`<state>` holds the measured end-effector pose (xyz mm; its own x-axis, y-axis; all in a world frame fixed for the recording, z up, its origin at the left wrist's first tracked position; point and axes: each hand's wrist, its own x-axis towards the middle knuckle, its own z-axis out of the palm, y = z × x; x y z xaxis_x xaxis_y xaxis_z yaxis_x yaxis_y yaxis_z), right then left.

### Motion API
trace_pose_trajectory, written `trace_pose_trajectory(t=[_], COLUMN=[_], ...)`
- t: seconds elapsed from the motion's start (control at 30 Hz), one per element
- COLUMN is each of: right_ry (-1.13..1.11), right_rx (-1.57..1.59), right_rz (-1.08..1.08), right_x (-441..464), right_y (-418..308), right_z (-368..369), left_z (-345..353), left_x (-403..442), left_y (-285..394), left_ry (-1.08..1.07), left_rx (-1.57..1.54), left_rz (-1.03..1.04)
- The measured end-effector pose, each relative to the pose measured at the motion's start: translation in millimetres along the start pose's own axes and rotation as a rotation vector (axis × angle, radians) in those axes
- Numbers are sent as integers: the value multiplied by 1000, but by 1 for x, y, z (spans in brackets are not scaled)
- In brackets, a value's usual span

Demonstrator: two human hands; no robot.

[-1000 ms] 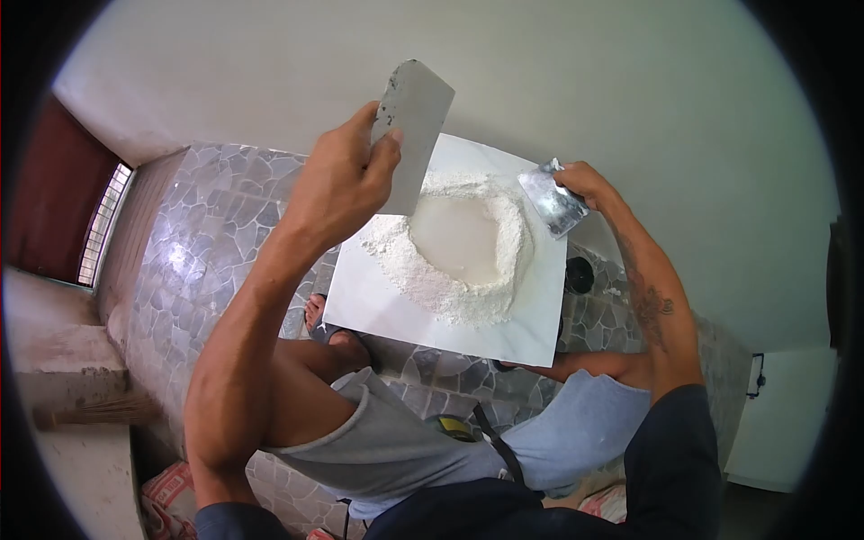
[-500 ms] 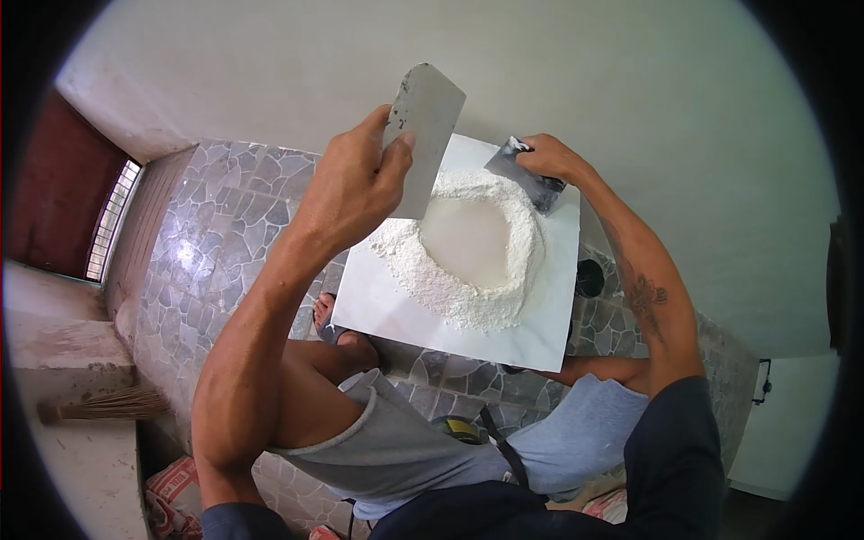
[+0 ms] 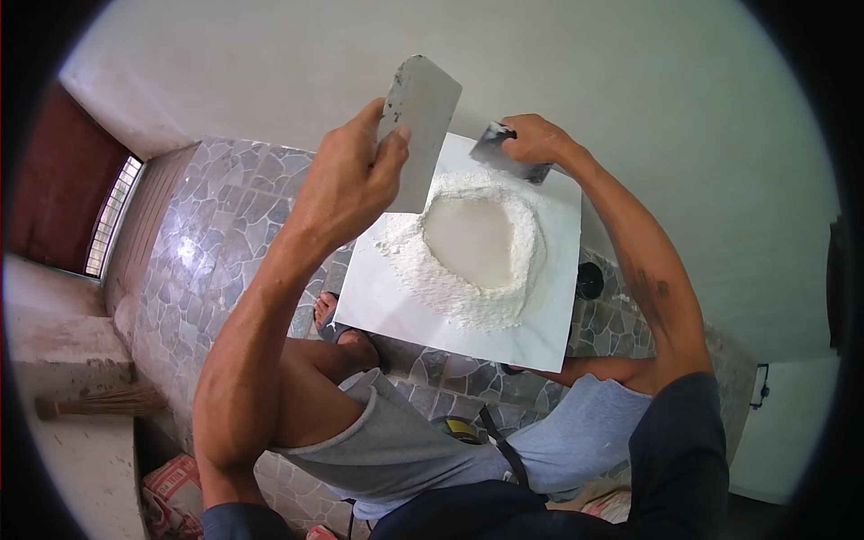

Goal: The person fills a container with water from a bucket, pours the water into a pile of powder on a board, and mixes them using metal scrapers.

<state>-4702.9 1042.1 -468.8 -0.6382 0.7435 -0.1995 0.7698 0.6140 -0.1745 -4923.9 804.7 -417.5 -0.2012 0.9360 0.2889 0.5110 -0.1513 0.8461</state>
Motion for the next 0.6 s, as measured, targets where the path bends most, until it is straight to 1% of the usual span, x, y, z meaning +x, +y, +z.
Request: trace_pose_trajectory(t=[0.07,0.17,0.2,0.27,0.33,0.47,0.6], right_ry=[-33,-55,-58,-50,-75,-166,-208], right_rx=[-16,3,17,26,34,56,56], right_rz=[53,132,159,144,116,29,-67], right_x=[6,22,26,34,39,43,48], right_y=[17,51,56,62,63,26,-8], right_z=[-1,13,17,21,25,17,23], left_z=[-5,-8,-10,-14,-16,-19,-16], left_x=[-2,-4,-4,-5,-4,-1,-2], left_y=[4,1,0,-2,-4,-8,0], left_ry=[-3,25,8,-29,-30,-39,31], left_rx=[-6,-18,7,53,13,36,41], left_rz=[-30,4,-21,-74,-48,-49,-47])
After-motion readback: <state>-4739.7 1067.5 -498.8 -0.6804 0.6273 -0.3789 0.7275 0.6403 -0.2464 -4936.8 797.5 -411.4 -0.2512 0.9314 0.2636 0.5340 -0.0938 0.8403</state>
